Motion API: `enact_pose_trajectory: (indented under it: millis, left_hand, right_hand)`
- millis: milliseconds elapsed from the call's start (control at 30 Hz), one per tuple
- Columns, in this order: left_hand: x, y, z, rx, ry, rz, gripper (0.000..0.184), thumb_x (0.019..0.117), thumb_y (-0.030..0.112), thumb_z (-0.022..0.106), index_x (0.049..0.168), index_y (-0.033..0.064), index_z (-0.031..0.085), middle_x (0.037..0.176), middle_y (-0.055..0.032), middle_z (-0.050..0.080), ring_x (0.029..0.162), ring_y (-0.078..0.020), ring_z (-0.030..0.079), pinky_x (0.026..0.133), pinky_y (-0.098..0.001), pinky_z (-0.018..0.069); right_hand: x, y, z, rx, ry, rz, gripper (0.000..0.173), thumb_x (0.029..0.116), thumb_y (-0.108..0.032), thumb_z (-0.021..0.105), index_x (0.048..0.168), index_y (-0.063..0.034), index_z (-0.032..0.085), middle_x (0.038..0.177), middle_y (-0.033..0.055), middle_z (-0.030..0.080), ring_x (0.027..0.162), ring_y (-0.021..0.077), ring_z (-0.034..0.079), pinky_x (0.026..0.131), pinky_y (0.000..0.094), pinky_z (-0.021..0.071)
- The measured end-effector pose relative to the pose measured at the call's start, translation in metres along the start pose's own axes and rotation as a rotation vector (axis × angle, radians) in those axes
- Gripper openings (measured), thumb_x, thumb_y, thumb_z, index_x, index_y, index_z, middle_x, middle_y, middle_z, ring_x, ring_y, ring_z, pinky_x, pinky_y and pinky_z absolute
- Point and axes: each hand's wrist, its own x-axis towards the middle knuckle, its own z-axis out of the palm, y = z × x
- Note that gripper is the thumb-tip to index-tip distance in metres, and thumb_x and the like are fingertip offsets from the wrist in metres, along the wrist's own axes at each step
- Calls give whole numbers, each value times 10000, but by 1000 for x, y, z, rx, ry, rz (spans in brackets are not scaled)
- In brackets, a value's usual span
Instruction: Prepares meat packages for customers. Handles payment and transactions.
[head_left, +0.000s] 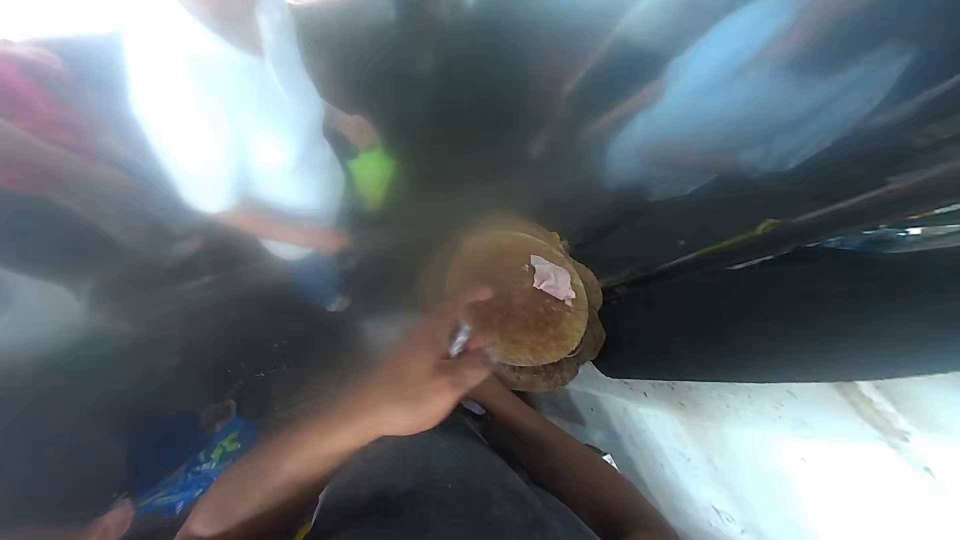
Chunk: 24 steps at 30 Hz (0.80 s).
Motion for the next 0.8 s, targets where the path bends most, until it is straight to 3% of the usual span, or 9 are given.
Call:
enact_pose_trajectory:
  millis: [67, 200, 333, 400, 467, 600, 667, 733, 800]
  left_hand:
    - [-17, -10, -17, -188, 47, 27, 553, 998, 193, 596, 1508, 65, 426, 996, -73, 692, 796, -152, 661, 730, -327, 589]
    - [-41, -21, -30, -491, 100, 104, 571, 987, 185, 590, 1495, 19, 388, 984, -107, 688, 806, -167, 668, 767, -339, 587]
    - [-42, -23, -56, -451, 286, 105, 486, 1000, 207, 528, 1470, 102, 467, 942, -104, 702, 732, -138, 650, 701, -306, 570]
    - [-42, -26, -72, -427, 353, 137, 437, 1010, 198, 481, 1442, 132, 487, 915, -106, 702, 704, -130, 644, 671, -282, 557]
    - [-41, -33, -80, -387, 423, 208, 416, 1015, 195, 484, 1426, 137, 500, 898, -104, 694, 691, -134, 643, 657, -277, 560]
    - [-32, -64, -69, -319, 354, 245, 670, 949, 194, 596, 1566, 154, 338, 1104, -149, 727, 959, -237, 723, 904, -431, 594]
    - [-27, -81, -49, -265, 247, 233, 744, 914, 121, 603, 1584, 72, 283, 1194, -96, 687, 1054, -159, 683, 941, -371, 573]
    - [-25, -85, -36, -255, 244, 237, 663, 881, 30, 642, 1469, -41, 342, 1165, -96, 691, 1072, -160, 688, 943, -359, 586]
    - [-23, -82, -39, -263, 348, 189, 670, 884, 17, 691, 1468, -41, 366, 1185, -120, 675, 1080, -175, 687, 957, -354, 590]
  right_hand:
    - [-12, 40, 12, -67, 217, -234, 368, 1056, -227, 535, 1333, -5, 632, 1294, 174, 680, 1219, 277, 653, 1087, 471, 502]
    - [-54, 72, 6, -292, 121, -119, 535, 1054, -387, 569, 1479, -63, 539, 1476, 181, 569, 1333, 320, 588, 1101, 500, 490]
    - [-95, 23, -26, -716, -8, 46, 571, 1076, -512, 432, 1004, -1, 679, 925, 205, 700, 905, 393, 721, 741, 552, 598]
    - [-93, -16, -43, -838, -147, 81, 460, 1092, -407, 446, 974, -9, 644, 828, 194, 671, 818, 411, 706, 676, 564, 572]
    - [-75, -39, -54, -900, -121, -161, 240, 1033, -231, 551, 935, -35, 651, 733, 159, 647, 705, 383, 688, 593, 549, 552]
    - [1, -75, -83, -656, -105, -521, 246, 1063, -278, 516, 1001, -80, 648, 786, 83, 639, 740, 260, 663, 677, 499, 561]
    - [35, -81, -85, -466, -49, -561, 220, 1058, -236, 534, 1001, -73, 669, 798, 48, 649, 724, 160, 645, 686, 396, 569]
    - [56, -80, -83, -349, -9, -585, 196, 1055, -218, 531, 988, -88, 662, 768, 8, 650, 649, 67, 640, 614, 285, 581]
    - [65, -72, -77, -272, 14, -617, 178, 1037, -194, 533, 1048, -82, 671, 889, 13, 679, 798, 51, 651, 739, 264, 570]
